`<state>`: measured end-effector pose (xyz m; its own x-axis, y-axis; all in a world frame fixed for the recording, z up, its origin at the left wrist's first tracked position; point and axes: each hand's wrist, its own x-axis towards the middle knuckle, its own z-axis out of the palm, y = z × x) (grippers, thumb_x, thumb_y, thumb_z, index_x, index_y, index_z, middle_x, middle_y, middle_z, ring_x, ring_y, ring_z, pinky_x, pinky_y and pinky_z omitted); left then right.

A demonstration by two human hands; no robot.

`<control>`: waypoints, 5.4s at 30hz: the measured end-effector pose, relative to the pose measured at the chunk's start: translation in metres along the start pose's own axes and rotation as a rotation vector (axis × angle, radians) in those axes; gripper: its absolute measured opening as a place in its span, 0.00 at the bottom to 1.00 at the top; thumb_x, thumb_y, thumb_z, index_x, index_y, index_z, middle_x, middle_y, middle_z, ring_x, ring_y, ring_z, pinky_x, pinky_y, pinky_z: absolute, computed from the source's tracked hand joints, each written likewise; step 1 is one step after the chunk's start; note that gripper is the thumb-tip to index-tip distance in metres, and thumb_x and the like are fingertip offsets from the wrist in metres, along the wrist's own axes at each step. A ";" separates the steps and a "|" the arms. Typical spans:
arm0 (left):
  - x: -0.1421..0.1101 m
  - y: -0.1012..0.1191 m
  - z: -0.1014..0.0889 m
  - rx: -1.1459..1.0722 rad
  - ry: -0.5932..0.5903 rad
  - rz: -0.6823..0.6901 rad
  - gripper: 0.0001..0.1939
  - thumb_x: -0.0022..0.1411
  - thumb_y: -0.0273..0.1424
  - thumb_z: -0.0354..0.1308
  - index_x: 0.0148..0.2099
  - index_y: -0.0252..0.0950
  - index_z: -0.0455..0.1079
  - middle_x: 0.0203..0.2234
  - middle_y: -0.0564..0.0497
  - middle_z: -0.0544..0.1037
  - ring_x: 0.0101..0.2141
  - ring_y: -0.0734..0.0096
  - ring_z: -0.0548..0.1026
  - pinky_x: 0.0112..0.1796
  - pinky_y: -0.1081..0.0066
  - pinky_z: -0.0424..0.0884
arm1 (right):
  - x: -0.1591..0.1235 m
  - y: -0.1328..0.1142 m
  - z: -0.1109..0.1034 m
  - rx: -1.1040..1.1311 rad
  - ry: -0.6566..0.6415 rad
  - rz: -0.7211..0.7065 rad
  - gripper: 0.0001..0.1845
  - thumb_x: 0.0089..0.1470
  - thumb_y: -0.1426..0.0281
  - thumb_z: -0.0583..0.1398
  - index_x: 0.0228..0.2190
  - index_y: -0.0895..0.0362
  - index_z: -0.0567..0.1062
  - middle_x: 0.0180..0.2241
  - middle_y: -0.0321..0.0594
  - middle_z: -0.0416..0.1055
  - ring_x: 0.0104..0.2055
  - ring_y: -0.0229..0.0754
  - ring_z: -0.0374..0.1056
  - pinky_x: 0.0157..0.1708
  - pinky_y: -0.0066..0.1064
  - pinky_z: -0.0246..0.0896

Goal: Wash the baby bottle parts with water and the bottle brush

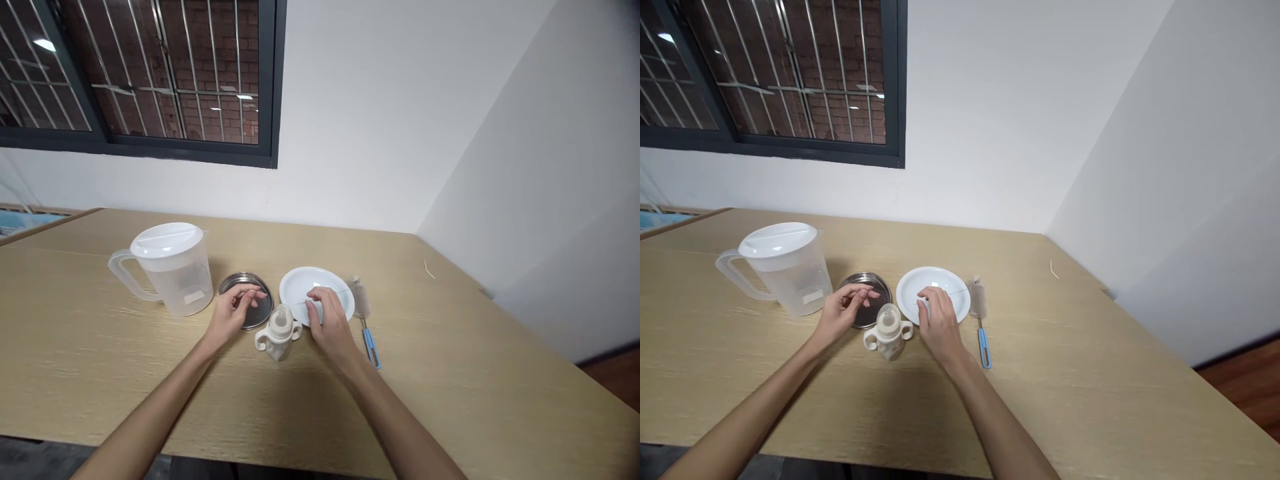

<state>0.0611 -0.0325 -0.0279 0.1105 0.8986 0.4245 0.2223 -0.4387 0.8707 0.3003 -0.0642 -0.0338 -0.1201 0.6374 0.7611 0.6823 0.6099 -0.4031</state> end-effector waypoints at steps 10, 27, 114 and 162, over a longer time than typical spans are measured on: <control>0.001 0.001 -0.005 0.090 -0.007 0.021 0.16 0.67 0.40 0.53 0.34 0.35 0.73 0.27 0.48 0.81 0.28 0.70 0.76 0.32 0.73 0.69 | 0.000 -0.002 -0.001 0.013 -0.048 0.001 0.05 0.63 0.73 0.53 0.39 0.55 0.68 0.36 0.43 0.70 0.41 0.46 0.65 0.44 0.39 0.61; 0.004 -0.002 -0.004 -0.037 0.010 -0.049 0.18 0.66 0.44 0.54 0.39 0.34 0.75 0.31 0.47 0.82 0.29 0.70 0.75 0.34 0.72 0.71 | -0.002 0.000 0.000 0.013 -0.050 0.012 0.04 0.63 0.73 0.54 0.39 0.55 0.68 0.36 0.42 0.70 0.41 0.45 0.66 0.42 0.38 0.61; 0.011 0.005 -0.008 -0.846 0.029 -0.508 0.17 0.54 0.21 0.67 0.47 0.30 0.73 0.39 0.42 0.83 0.39 0.65 0.82 0.45 0.69 0.79 | -0.003 -0.009 0.000 -0.022 -0.101 -0.001 0.05 0.63 0.72 0.53 0.37 0.55 0.68 0.34 0.41 0.71 0.37 0.44 0.65 0.41 0.38 0.58; 0.009 0.028 -0.020 -1.162 -0.024 -0.542 0.21 0.59 0.28 0.47 0.38 0.19 0.79 0.39 0.28 0.81 0.43 0.49 0.81 0.44 0.58 0.77 | -0.004 -0.011 0.003 -0.024 -0.121 -0.002 0.04 0.63 0.73 0.54 0.37 0.55 0.68 0.34 0.41 0.71 0.38 0.44 0.65 0.41 0.37 0.58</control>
<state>0.0492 -0.0366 0.0054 0.2917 0.9555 -0.0442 -0.7265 0.2514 0.6395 0.2906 -0.0718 -0.0339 -0.2065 0.6896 0.6941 0.6988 0.6005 -0.3887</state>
